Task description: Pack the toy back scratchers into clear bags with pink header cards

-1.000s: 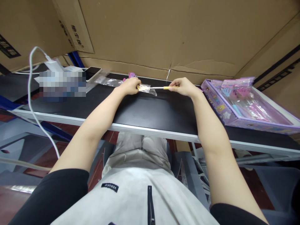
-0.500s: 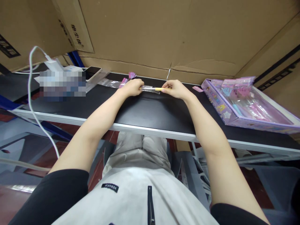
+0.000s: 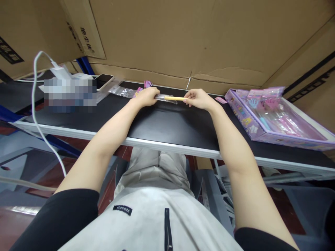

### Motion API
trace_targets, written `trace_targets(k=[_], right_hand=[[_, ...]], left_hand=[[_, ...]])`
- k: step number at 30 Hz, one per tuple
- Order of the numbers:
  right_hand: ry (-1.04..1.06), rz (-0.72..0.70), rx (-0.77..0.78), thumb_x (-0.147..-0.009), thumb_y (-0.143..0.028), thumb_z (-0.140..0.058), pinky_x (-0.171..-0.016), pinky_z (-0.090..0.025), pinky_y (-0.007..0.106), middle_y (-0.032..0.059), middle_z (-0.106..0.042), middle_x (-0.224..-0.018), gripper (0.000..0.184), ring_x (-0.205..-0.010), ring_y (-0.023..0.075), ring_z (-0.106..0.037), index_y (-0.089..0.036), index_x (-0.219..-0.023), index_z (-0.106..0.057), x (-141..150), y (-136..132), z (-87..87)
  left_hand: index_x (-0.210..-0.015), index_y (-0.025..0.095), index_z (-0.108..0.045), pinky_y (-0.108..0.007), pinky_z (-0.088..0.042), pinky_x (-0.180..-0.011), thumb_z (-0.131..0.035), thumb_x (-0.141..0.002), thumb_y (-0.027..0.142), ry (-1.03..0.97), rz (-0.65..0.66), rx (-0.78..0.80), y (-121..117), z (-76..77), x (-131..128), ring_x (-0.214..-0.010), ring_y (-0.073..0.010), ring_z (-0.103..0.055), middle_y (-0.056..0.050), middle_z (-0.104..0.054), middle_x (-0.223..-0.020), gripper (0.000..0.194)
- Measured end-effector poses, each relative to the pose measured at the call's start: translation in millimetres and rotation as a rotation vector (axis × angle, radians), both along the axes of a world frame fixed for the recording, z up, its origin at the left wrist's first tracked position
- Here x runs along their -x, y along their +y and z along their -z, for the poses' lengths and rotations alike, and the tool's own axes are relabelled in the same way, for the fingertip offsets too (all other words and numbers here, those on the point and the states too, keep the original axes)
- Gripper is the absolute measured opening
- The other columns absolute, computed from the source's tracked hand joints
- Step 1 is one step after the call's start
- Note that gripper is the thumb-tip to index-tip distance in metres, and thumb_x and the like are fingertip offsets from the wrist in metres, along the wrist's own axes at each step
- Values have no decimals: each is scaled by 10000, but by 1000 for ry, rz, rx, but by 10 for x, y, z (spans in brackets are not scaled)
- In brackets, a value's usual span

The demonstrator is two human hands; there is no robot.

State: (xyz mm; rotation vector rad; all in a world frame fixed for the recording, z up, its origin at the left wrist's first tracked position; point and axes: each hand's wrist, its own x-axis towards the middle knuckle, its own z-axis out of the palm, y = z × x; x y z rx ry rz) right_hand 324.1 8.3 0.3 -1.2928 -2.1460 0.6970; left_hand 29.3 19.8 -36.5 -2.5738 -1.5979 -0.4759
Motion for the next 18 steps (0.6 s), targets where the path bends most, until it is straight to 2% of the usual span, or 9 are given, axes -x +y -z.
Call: trace_targets(k=[4,8,12,15,18], right_hand=[[-48,16,17,-897,-281,-942,-622,-517,261,10,-676,-668,271,-578,122,-600,-175,-831,-701,29,-55,-26],[-80,0,-2,-930,-291,-909,-661,-517,267,12,-693,-695,233,-620,136,-624,-167,-878,-719,104,-99,-17],[-58,14,40,-969,-184,-838,-697,-537,281,20,-726,-733,165,-641,150,-650,-181,-889,-693,167,-145,-21],[5,-20,117,-983,-88,-784,-710,-548,272,14,-741,-730,188,-639,146,-673,-193,-888,-660,198,-176,-23],[43,-59,156,-973,-74,-801,-726,-558,263,24,-774,-751,217,-661,147,-709,-195,-885,-644,211,-179,-3]], left_hand=[[-1102,163,-804,-395,-575,-959,-600,-899,90,8,21,-23,18,13,14,-1119,-318,-749,-149,-788,-1174,297],[-1082,161,-805,-378,-565,-926,-595,-884,76,19,38,-54,27,35,-14,-1072,-304,-745,-143,-786,-1125,301],[-1089,157,-800,-376,-560,-901,-583,-894,71,27,42,-66,24,43,-34,-1058,-305,-744,-146,-782,-1118,304],[-1071,168,-797,-371,-555,-898,-587,-900,74,20,45,-67,2,32,-50,-1067,-304,-744,-139,-779,-1117,287],[-1059,170,-802,-382,-560,-925,-596,-886,68,3,31,-48,-31,16,-78,-1096,-317,-747,-144,-776,-1139,288]])
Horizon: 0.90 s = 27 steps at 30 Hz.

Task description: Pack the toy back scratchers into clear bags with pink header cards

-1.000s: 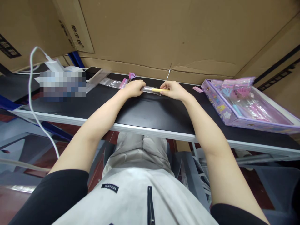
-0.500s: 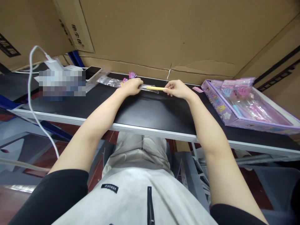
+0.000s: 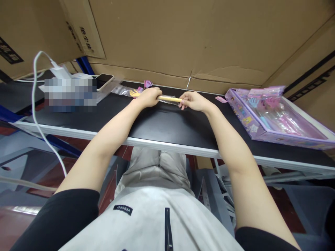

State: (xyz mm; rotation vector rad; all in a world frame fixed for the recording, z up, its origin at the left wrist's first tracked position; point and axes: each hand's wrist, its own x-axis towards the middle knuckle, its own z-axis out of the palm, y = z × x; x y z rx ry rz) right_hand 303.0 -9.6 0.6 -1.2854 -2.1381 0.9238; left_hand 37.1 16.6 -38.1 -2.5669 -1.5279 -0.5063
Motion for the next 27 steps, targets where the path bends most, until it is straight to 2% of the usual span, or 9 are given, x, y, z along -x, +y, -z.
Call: trace_targets(k=[9,15,22,27], right_hand=[[-10,12,-101,-942,-250,-903,-621,-514,226,-4,-717,-681,299,-571,110,-624,-197,-859,-621,49,19,70],[-41,10,-184,-867,-354,-924,-659,-513,253,23,-726,-725,303,-656,139,-635,-189,-816,-675,78,-3,66],[-77,-6,-225,-834,-354,-892,-718,-484,267,26,-725,-762,267,-720,151,-626,-178,-778,-699,99,-15,76],[-120,-19,-143,-811,-295,-928,-652,-410,247,-7,-669,-677,284,-657,121,-561,-166,-724,-690,137,-147,-33]], left_hand=[[-1079,161,-825,-393,-572,-963,-584,-882,82,13,44,-13,-50,-16,-75,-1111,-327,-756,-153,-771,-1115,320],[-1074,185,-831,-380,-566,-920,-593,-886,104,-1,80,-20,-86,-22,-82,-1061,-309,-752,-127,-762,-1054,314],[-1068,165,-828,-384,-542,-918,-593,-894,69,31,52,15,-129,-56,-113,-1053,-314,-754,-148,-763,-1096,308],[-1111,145,-847,-458,-532,-1022,-557,-924,91,29,144,-31,-82,-9,-120,-1118,-346,-744,-170,-768,-1090,349]])
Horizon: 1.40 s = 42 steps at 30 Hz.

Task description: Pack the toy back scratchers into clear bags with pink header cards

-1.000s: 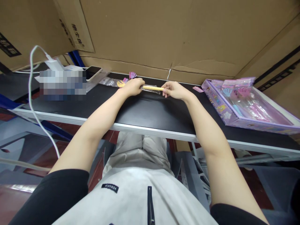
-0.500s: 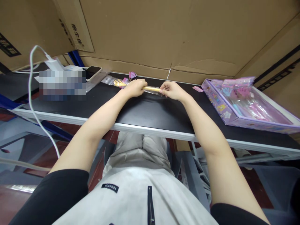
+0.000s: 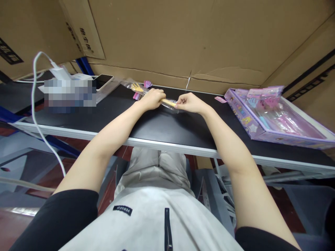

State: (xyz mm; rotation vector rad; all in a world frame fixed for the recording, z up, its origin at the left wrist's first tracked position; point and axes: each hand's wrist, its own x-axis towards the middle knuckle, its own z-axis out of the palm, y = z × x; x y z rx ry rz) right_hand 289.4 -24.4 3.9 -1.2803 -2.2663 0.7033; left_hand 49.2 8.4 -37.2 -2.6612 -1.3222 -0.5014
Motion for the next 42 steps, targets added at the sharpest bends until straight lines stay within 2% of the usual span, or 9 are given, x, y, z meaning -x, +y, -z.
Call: trace_targets(k=[5,9,13,18,22,27,31,35,42], right_hand=[[-84,-62,198,-824,-222,-958,-560,-386,230,-29,-613,-563,316,-524,93,-518,-173,-690,-676,75,-228,-159],[-110,-90,248,-868,-211,-933,-517,-395,223,-26,-617,-541,349,-478,86,-516,-179,-653,-659,118,-298,-190],[-101,-120,253,-875,-271,-949,-508,-401,219,-27,-620,-539,380,-470,81,-512,-182,-653,-654,118,-266,-140],[-85,-179,246,-919,-298,-912,-513,-399,213,-35,-599,-523,420,-468,78,-510,-187,-646,-613,152,-257,-60],[-99,-151,179,-932,-266,-868,-559,-399,229,-34,-595,-529,410,-490,91,-525,-193,-640,-589,215,-296,-41],[-129,-136,-6,-909,-242,-803,-685,-428,255,-24,-610,-567,361,-604,123,-585,-193,-624,-588,266,-297,-13],[-157,-158,-56,-907,-240,-756,-722,-433,268,-17,-626,-596,276,-643,139,-603,-188,-656,-653,282,-265,40],[-246,-163,-93,-921,-182,-725,-738,-426,270,-7,-663,-638,180,-681,151,-627,-179,-744,-757,262,-220,76],[-443,-96,-213,-973,-149,-716,-763,-439,294,77,-791,-847,134,-782,200,-685,-165,-905,-831,153,-116,77]], left_hand=[[-1296,199,-852,-571,-466,-1184,-537,-953,105,-48,127,-73,35,132,-80,-1304,-368,-691,-182,-776,-1285,476],[-1416,212,-819,-557,-476,-1176,-537,-986,121,-1,169,-34,13,192,-149,-1371,-373,-657,-197,-758,-1390,522],[-1496,201,-779,-518,-493,-1119,-532,-1034,151,46,126,-28,-46,189,-184,-1369,-381,-650,-222,-734,-1443,526],[-1533,199,-756,-499,-504,-1071,-577,-1050,207,34,-11,-43,-159,122,-232,-1381,-408,-640,-236,-716,-1448,515],[-1512,190,-769,-454,-548,-1020,-663,-1012,281,19,-58,23,-215,56,-237,-1282,-394,-710,-210,-716,-1406,519],[-1436,216,-816,-357,-589,-949,-737,-917,319,-102,62,131,-135,59,-151,-1133,-307,-773,-134,-724,-1317,535],[-1386,204,-842,-374,-598,-1063,-688,-892,239,-126,153,146,-24,88,-68,-1190,-296,-770,-132,-760,-1313,519],[-1354,217,-867,-349,-585,-1133,-577,-860,108,-95,147,187,33,82,-20,-1257,-273,-775,-110,-811,-1348,584],[-1256,187,-893,-334,-587,-1122,-574,-982,197,-110,100,169,7,48,-41,-1196,-248,-793,-112,-848,-1279,421]])
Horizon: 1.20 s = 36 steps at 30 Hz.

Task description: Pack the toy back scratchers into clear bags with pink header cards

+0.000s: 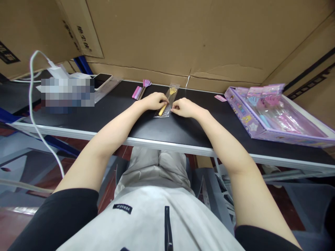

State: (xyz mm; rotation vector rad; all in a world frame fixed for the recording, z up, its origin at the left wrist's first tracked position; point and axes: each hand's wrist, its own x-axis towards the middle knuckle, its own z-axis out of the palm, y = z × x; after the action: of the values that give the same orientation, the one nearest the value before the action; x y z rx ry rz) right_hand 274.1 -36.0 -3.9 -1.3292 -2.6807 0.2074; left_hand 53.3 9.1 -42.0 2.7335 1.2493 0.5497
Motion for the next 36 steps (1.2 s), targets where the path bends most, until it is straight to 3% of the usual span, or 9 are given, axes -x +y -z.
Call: trace_targets(k=[6,12,17,21,24,27,32,36], right_hand=[[-37,48,27,-983,-164,-758,-802,-483,297,80,-815,-911,104,-827,213,-726,-179,-1025,-852,-29,19,0],[-84,72,43,-1024,-188,-734,-854,-519,300,106,-832,-1012,145,-912,227,-760,-160,-1099,-855,-12,-42,-45],[-97,124,21,-1062,-224,-676,-955,-568,341,133,-847,-1122,225,-1029,269,-789,-156,-1175,-858,-116,42,-88],[-10,310,-110,-1062,-218,-619,-1116,-588,448,189,-833,-1247,325,-1207,348,-781,-140,-1276,-851,-423,318,-59],[97,503,-215,-1045,-177,-568,-1224,-551,554,250,-776,-1404,469,-1381,406,-719,-87,-1452,-781,-796,562,18],[147,724,-259,-1020,-138,-561,-1271,-505,614,293,-708,-1504,509,-1484,441,-648,-39,-1483,-748,-1195,701,108],[211,1067,-185,-1066,-162,-618,-1275,-518,562,291,-705,-1513,429,-1469,418,-682,-58,-1453,-772,-1574,686,177],[218,1164,-137,-1088,-225,-689,-1282,-517,540,305,-680,-1554,491,-1504,406,-668,-29,-1537,-713,-1616,706,165]], left_hand=[[-1114,195,-908,-363,-590,-1052,-637,-939,225,-8,-32,-21,4,-15,0,-1100,-266,-787,-100,-856,-1145,325],[-971,152,-873,-340,-541,-867,-655,-933,263,25,-149,14,-51,-78,9,-914,-252,-734,-115,-825,-969,248],[-948,169,-860,-344,-526,-855,-683,-918,294,37,-208,-6,-67,-94,8,-940,-264,-729,-112,-820,-960,219],[-924,193,-841,-340,-529,-858,-748,-885,301,57,-246,36,-46,-118,50,-956,-265,-738,-96,-819,-962,147],[-955,194,-827,-327,-531,-861,-765,-890,286,88,-271,78,-48,-160,102,-971,-256,-743,-93,-823,-1001,128],[-1051,201,-821,-307,-538,-873,-752,-903,249,113,-288,91,-65,-196,135,-995,-244,-749,-79,-825,-1037,170],[-1119,189,-811,-296,-542,-896,-748,-928,204,138,-317,106,-119,-237,110,-1023,-245,-757,-87,-829,-1079,202],[-1162,184,-814,-301,-548,-919,-736,-940,191,163,-337,124,-155,-271,89,-1059,-256,-766,-104,-835,-1136,236]])
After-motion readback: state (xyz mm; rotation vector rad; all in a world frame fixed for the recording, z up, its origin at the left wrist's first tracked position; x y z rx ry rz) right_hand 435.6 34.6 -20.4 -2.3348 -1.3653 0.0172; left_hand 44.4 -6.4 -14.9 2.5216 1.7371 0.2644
